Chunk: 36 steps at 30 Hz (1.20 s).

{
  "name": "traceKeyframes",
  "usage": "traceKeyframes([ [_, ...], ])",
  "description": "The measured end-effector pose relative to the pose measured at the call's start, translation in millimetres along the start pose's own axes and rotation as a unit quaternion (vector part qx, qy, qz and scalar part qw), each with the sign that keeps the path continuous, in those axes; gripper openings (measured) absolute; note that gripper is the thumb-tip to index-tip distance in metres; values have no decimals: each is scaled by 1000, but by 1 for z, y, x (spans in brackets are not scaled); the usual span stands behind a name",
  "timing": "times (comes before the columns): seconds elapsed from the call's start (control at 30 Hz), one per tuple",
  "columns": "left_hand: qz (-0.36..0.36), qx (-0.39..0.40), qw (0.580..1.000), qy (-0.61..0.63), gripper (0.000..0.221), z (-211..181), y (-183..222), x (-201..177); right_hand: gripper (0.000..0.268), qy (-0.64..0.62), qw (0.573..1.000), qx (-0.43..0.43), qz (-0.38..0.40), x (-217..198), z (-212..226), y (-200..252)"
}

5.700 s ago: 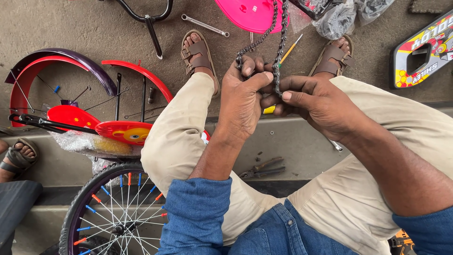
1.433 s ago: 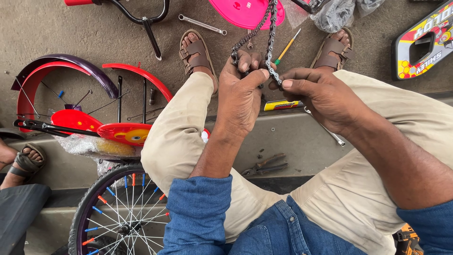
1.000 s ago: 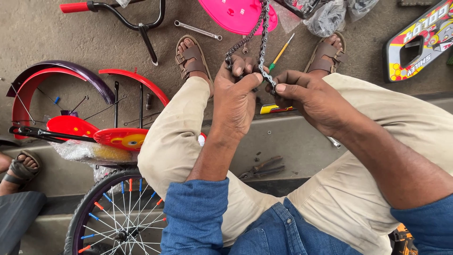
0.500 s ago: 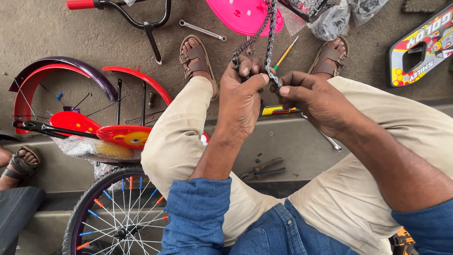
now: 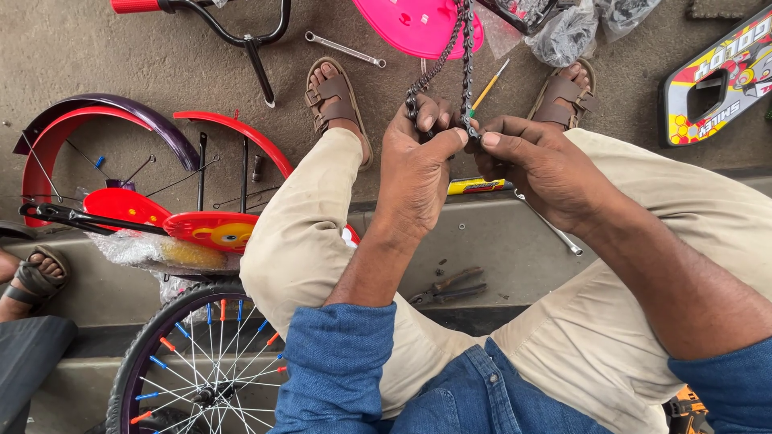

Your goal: The person sits on the ground assembling a children's tricycle. They thread and join the bicycle chain by hand, pick up and reposition wheels and frame parts, use pliers on a chain link, and use a screwdriver to work on a small component.

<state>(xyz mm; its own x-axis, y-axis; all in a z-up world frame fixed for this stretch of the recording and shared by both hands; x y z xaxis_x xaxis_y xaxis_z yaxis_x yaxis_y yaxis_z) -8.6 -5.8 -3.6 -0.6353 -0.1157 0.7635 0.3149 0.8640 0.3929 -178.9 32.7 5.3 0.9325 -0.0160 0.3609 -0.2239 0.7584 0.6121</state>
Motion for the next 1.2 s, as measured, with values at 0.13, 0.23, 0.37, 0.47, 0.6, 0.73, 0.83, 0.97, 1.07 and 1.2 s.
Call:
traceKeyframes([
  [0.13,5,2,1000,1,36,0,0,0,21,-4,1000,-3,2,-1,-1,0],
  [0.23,5,7,1000,-2,37,1,0,1,21,-1,1000,-1,-3,1,1,1],
  [0.37,-1,5,1000,0,38,2,-1,-1,21,2,1000,0,3,3,2,1],
  [0.47,-2,6,1000,-2,38,1,0,-1,21,4,1000,-2,8,4,2,1],
  [0.6,-2,4,1000,1,38,0,0,1,22,16,1000,2,10,5,5,3],
  [0.73,-6,-2,1000,-4,38,-1,1,1,23,26,1000,11,4,6,6,4],
  [0.83,-8,-2,1000,-17,37,0,0,0,24,54,998,33,-14,6,6,4],
  [0.97,-10,-3,1000,-19,37,-1,0,1,26,32,999,31,-9,6,6,4],
  [1.07,-14,-6,1000,-19,37,-1,0,0,29,-1,1000,22,-7,4,6,5],
  [1.2,-7,5,1000,-16,37,0,0,1,30,1,1000,23,-19,7,8,5],
])
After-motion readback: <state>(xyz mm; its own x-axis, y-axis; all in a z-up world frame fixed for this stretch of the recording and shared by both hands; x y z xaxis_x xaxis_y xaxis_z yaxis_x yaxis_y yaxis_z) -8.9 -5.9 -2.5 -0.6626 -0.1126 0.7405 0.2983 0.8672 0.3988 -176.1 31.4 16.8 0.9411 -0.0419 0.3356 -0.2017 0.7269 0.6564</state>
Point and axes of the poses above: each hand's wrist, its own y-axis away from the middle knuckle, its own x-axis out of the palm, z = x × y, the point moved 1 cm from there along -y, towards the middle knuckle, and after that the axes turned 3 degrees about y, right-handed, at the moved point
